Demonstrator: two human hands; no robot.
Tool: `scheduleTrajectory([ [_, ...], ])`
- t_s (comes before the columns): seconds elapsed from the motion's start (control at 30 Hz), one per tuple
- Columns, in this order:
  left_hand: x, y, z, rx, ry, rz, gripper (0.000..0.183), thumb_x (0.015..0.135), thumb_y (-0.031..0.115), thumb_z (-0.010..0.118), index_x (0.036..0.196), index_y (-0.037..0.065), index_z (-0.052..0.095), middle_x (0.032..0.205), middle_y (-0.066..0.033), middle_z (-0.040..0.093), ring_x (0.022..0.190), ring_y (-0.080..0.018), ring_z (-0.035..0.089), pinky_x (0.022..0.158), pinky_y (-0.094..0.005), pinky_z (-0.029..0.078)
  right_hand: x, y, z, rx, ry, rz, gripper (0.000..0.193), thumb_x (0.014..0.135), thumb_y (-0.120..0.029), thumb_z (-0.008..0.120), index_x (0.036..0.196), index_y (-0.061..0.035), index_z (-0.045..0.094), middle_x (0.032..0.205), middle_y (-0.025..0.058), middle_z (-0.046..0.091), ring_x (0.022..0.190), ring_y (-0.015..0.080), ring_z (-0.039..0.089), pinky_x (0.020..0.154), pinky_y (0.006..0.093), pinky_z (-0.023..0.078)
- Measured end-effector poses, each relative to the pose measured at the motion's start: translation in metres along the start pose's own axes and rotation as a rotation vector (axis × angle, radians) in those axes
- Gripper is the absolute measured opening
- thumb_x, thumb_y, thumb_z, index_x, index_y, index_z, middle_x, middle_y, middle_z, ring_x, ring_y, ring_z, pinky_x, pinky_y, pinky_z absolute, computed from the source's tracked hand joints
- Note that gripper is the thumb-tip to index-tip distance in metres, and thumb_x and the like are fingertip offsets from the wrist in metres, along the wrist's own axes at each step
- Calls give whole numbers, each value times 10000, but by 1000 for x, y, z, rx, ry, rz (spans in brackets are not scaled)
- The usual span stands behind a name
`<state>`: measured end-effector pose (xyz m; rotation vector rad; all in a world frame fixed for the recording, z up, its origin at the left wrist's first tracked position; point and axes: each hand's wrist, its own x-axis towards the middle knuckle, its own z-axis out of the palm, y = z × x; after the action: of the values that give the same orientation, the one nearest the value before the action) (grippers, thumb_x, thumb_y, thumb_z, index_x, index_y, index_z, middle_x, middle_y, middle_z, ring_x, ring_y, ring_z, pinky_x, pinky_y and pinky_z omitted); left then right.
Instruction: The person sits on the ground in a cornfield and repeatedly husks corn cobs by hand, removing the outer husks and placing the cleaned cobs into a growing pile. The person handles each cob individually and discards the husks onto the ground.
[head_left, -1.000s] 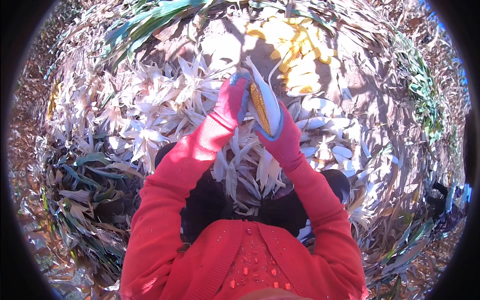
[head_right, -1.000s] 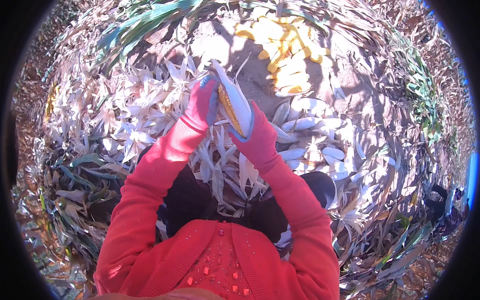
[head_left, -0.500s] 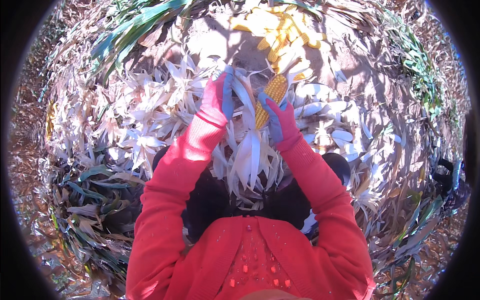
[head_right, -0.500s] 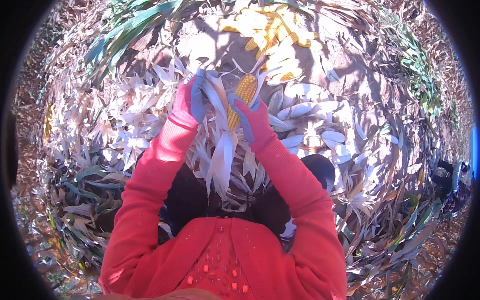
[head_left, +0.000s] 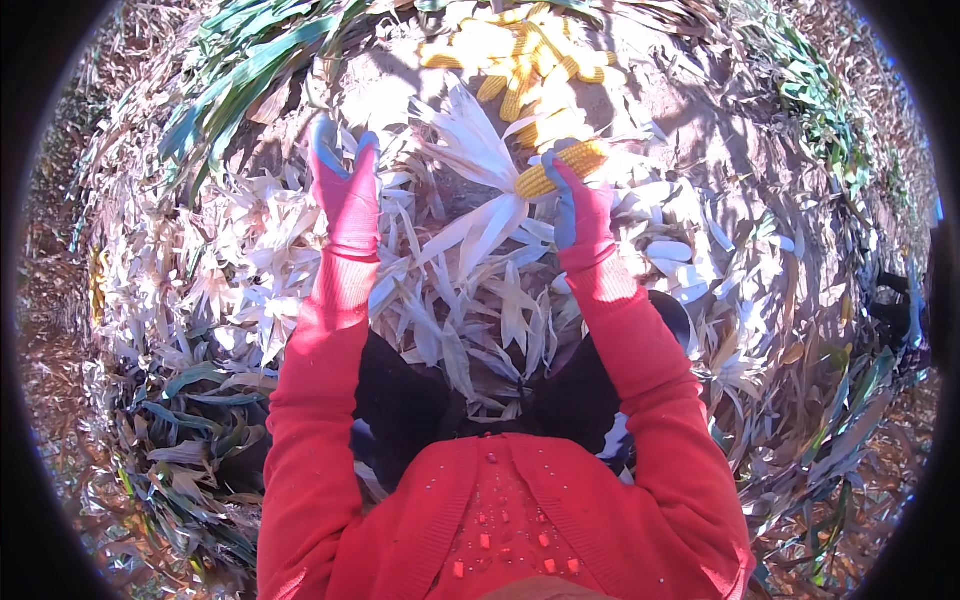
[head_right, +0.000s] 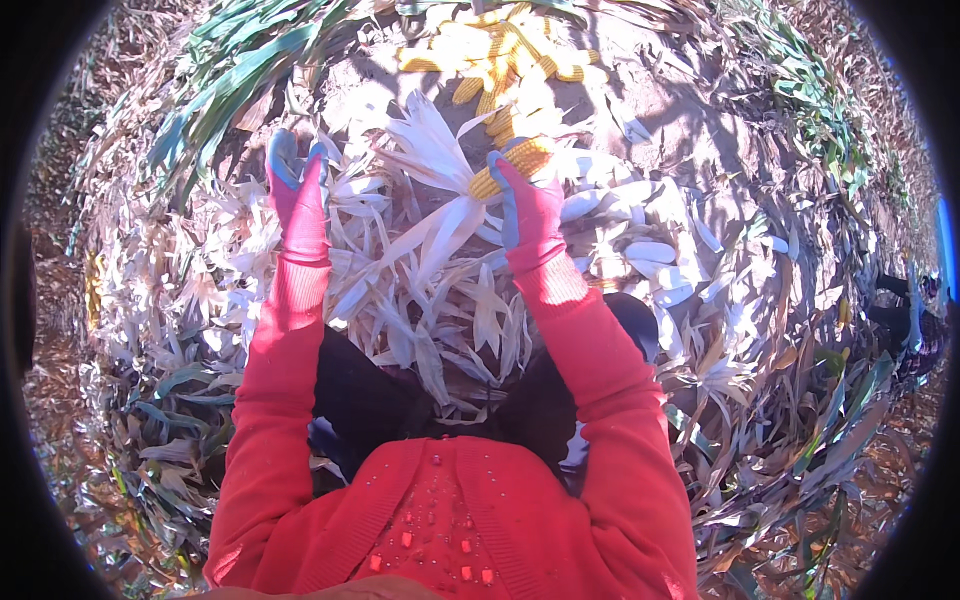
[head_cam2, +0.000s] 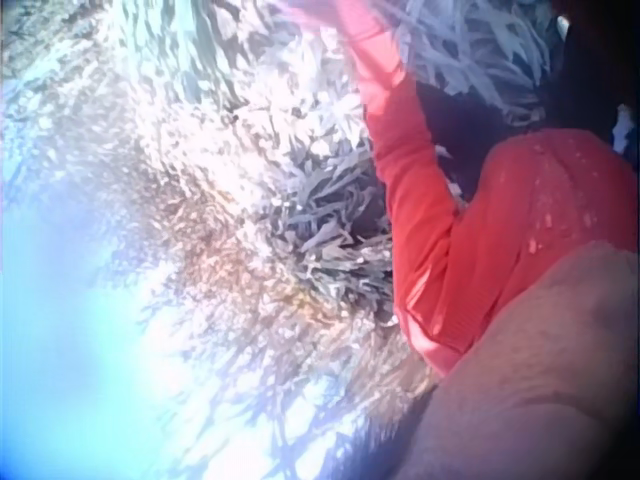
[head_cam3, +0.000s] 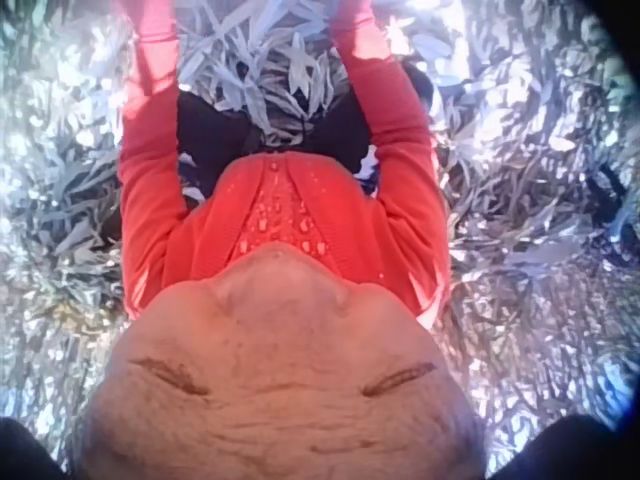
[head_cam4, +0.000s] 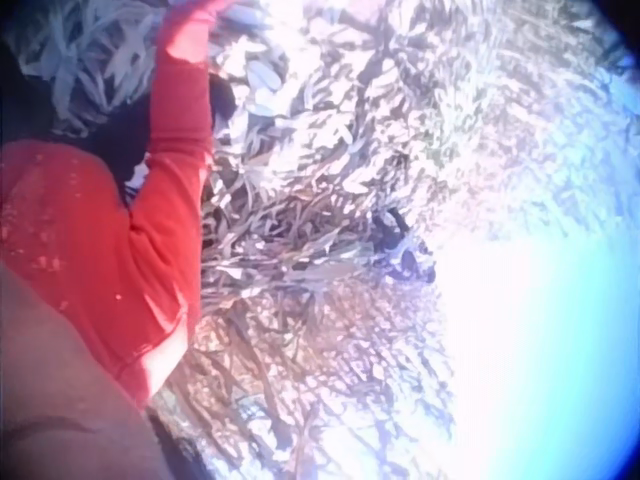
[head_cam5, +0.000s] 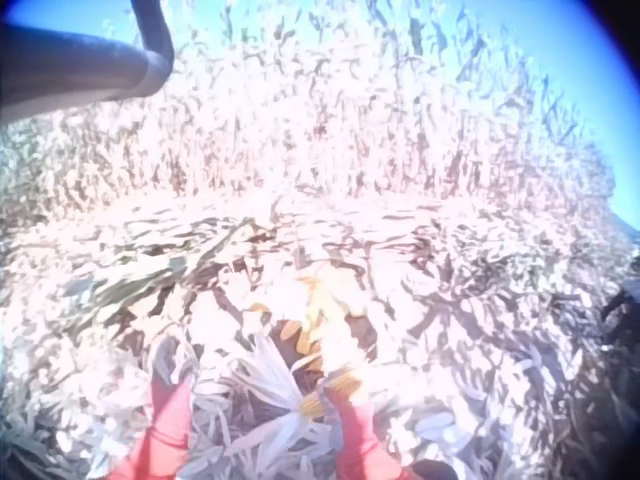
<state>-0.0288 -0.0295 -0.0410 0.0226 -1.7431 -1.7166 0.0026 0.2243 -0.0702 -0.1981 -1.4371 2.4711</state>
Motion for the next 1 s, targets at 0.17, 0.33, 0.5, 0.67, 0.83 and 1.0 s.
scheduleTrajectory([
  [0.17,-74,33,36,678,-687,601,943,643,311,843,1392,-20,376,1309,-195,531,1219,-369,511,1048,-453,400,-21,1,20,-79,-171,94,423,824,-33,716,1211,-10,546,1102,70,621,986,147,609,843,278,507],
  [0.33,-69,6,28,872,-933,22,695,667,372,787,1245,70,548,1118,-149,641,1054,-331,601,895,-437,470,-32,-9,24,-24,-387,56,436,850,-38,678,1256,2,525,1174,108,607,1085,186,587,953,333,475],
  [0.5,-79,3,18,713,-926,-206,364,698,320,749,1011,143,685,830,-123,690,805,-336,665,714,-429,522,-29,-12,24,197,-354,167,437,960,-294,558,1253,27,521,1217,160,590,1155,285,571,995,411,462],
  [0.67,-69,9,12,841,-945,-137,363,734,316,721,1043,132,675,840,-135,690,817,-345,663,719,-435,523,-12,-30,14,204,-354,119,578,1012,-465,362,1128,51,595,1170,205,614,1141,336,580,1005,491,448],
  [0.83,-74,11,6,349,-992,-277,490,734,168,761,1192,61,626,947,-64,706,912,-164,669,801,-338,521,0,-12,-7,628,-318,376,446,1010,-371,436,1064,30,625,1152,209,623,1099,323,604,970,480,482],
  [1.0,-84,30,7,-78,-855,-645,434,799,86,692,1216,11,600,1049,-22,668,955,-125,625,811,-276,503,-9,41,-27,4,-329,248,352,999,-309,480,1165,-17,586,1157,194,630,1026,242,636,900,383,522],
])
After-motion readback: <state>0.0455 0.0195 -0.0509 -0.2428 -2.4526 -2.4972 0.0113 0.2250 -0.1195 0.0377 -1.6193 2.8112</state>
